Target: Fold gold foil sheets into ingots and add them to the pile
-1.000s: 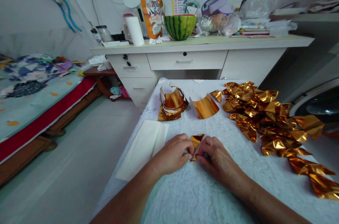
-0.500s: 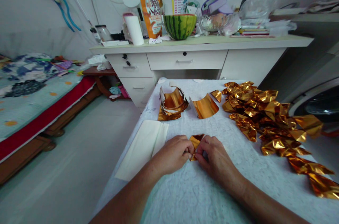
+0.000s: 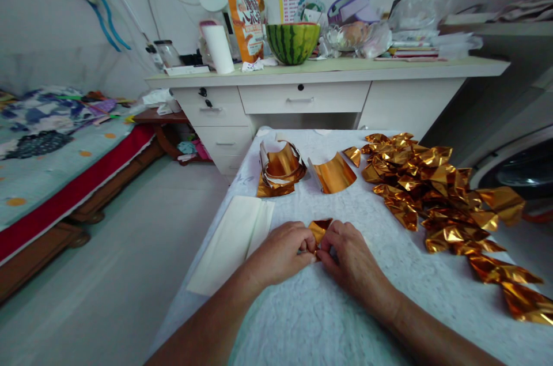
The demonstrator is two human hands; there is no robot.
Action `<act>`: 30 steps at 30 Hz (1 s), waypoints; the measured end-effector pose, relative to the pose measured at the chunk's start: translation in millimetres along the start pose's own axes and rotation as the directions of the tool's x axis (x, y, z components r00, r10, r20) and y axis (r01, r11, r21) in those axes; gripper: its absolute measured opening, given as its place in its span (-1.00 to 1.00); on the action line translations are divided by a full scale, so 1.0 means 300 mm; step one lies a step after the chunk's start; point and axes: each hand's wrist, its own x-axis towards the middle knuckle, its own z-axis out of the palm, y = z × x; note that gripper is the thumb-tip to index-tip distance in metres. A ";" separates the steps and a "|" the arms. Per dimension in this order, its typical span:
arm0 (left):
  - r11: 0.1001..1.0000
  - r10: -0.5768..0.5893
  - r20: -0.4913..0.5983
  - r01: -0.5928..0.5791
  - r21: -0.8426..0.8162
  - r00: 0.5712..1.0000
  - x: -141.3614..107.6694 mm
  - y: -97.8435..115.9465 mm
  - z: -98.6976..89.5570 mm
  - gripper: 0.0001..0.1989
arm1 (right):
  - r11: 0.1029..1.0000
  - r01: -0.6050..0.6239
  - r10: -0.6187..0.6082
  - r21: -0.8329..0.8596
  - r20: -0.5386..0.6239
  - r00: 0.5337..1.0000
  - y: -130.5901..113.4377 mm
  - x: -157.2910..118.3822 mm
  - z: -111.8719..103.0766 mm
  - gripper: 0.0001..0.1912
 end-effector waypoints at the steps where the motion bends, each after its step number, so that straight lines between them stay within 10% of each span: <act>1: 1.000 0.002 -0.002 -0.002 0.003 1.000 0.000 0.000 0.001 -0.93 | 1.000 0.004 -0.004 0.003 0.003 1.000 0.000 -0.001 0.000 -0.86; 30: 1.000 -0.009 -0.013 0.009 0.024 1.000 0.003 0.004 0.008 -0.92 | 0.983 -0.143 0.151 -0.112 0.071 0.986 -0.028 -0.006 -0.014 -0.91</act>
